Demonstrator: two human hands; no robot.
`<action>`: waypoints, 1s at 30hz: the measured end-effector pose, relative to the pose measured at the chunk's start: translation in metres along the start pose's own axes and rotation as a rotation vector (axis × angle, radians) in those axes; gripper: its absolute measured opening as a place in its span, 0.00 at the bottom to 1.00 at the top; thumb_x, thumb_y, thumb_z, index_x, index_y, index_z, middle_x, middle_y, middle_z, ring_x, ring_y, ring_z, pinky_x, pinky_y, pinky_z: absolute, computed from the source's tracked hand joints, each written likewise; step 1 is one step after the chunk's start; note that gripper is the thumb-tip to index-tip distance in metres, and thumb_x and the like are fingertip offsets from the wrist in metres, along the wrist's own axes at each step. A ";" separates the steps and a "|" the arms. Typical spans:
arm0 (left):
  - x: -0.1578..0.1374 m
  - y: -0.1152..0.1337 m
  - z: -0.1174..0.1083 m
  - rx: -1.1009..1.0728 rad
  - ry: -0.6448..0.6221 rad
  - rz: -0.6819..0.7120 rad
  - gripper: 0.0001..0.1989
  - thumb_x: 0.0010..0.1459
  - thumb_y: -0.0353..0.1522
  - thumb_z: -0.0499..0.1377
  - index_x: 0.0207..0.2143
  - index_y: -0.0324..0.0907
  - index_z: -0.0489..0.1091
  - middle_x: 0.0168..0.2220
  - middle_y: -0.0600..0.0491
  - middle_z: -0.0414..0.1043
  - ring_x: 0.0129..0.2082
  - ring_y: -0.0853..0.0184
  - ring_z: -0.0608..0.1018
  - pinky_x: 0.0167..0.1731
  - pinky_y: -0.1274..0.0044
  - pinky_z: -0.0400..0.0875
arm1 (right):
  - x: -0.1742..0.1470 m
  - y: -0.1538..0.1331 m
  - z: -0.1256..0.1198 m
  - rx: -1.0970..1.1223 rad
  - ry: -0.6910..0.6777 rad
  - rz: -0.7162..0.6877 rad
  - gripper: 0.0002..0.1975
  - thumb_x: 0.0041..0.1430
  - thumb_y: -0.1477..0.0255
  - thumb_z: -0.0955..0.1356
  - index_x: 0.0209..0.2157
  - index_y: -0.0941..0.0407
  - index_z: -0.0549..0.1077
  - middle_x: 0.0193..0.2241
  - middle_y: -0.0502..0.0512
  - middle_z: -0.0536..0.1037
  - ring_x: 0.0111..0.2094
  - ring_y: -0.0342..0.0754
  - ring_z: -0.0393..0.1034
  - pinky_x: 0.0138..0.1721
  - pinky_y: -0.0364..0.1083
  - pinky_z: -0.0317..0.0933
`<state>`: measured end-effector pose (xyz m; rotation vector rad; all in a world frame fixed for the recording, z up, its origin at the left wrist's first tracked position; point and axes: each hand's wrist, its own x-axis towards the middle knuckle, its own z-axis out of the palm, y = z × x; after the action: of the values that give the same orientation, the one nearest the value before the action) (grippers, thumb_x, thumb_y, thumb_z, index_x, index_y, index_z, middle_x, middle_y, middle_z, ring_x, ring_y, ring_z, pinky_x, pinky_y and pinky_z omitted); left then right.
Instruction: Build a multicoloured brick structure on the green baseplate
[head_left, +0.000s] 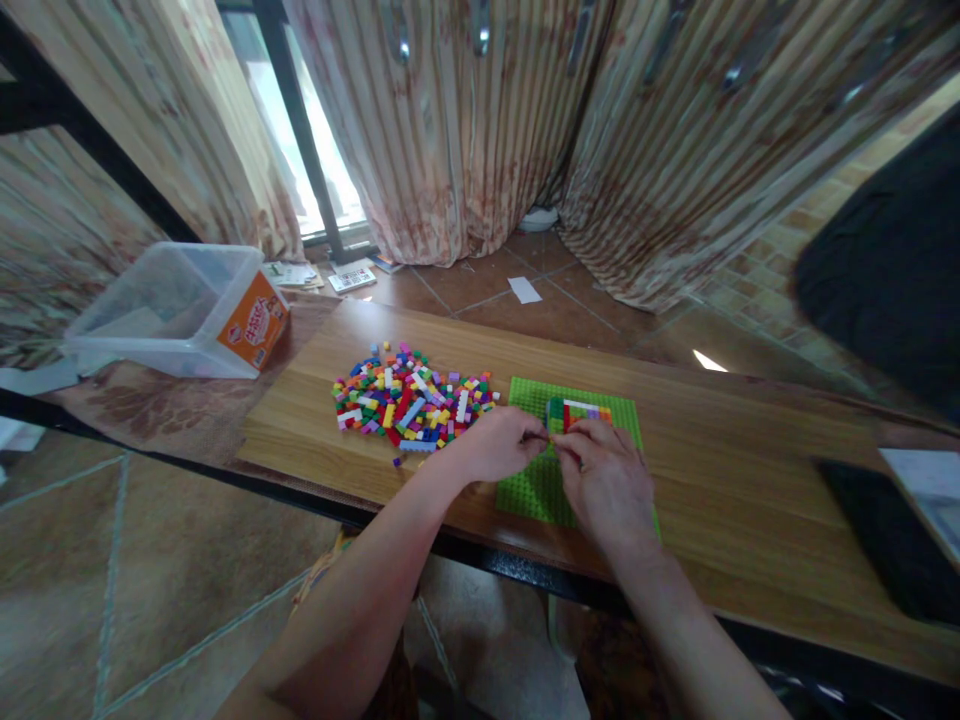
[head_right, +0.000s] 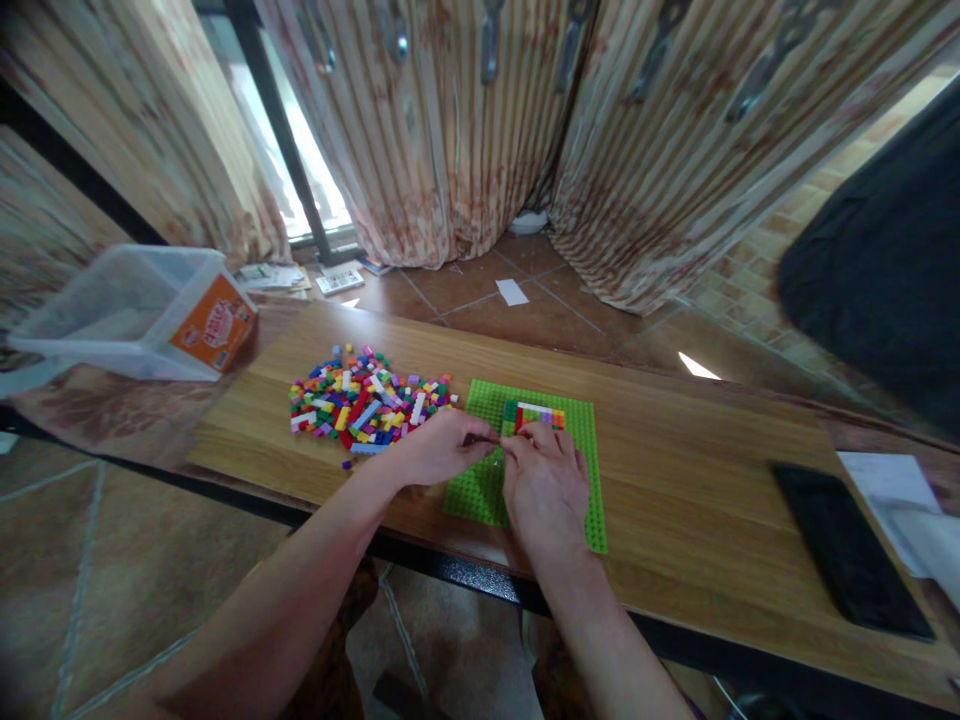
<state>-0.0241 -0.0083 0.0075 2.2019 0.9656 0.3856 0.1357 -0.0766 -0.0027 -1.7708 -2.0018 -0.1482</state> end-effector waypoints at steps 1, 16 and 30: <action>0.000 0.000 0.000 0.002 0.001 0.000 0.14 0.61 0.28 0.53 0.37 0.38 0.80 0.31 0.51 0.80 0.29 0.69 0.76 0.31 0.80 0.67 | 0.000 0.000 0.001 -0.005 0.002 0.004 0.08 0.61 0.73 0.68 0.32 0.54 0.80 0.38 0.56 0.79 0.41 0.54 0.67 0.43 0.53 0.63; -0.004 -0.012 -0.018 -0.065 0.157 -0.004 0.13 0.60 0.27 0.54 0.37 0.36 0.79 0.30 0.52 0.79 0.29 0.70 0.75 0.32 0.81 0.67 | -0.001 0.003 -0.001 0.384 0.195 0.037 0.08 0.63 0.70 0.67 0.35 0.54 0.79 0.35 0.55 0.81 0.39 0.50 0.74 0.44 0.50 0.66; -0.010 -0.031 -0.040 -0.134 0.431 -0.124 0.13 0.60 0.29 0.55 0.40 0.37 0.79 0.38 0.50 0.82 0.36 0.68 0.80 0.38 0.79 0.72 | -0.017 -0.052 0.030 0.368 -0.137 -0.232 0.11 0.63 0.74 0.66 0.44 0.54 0.78 0.41 0.57 0.79 0.43 0.53 0.69 0.43 0.52 0.62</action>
<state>-0.0677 0.0189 0.0149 1.9627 1.2553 0.8636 0.0786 -0.0894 -0.0245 -1.3500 -2.1610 0.2600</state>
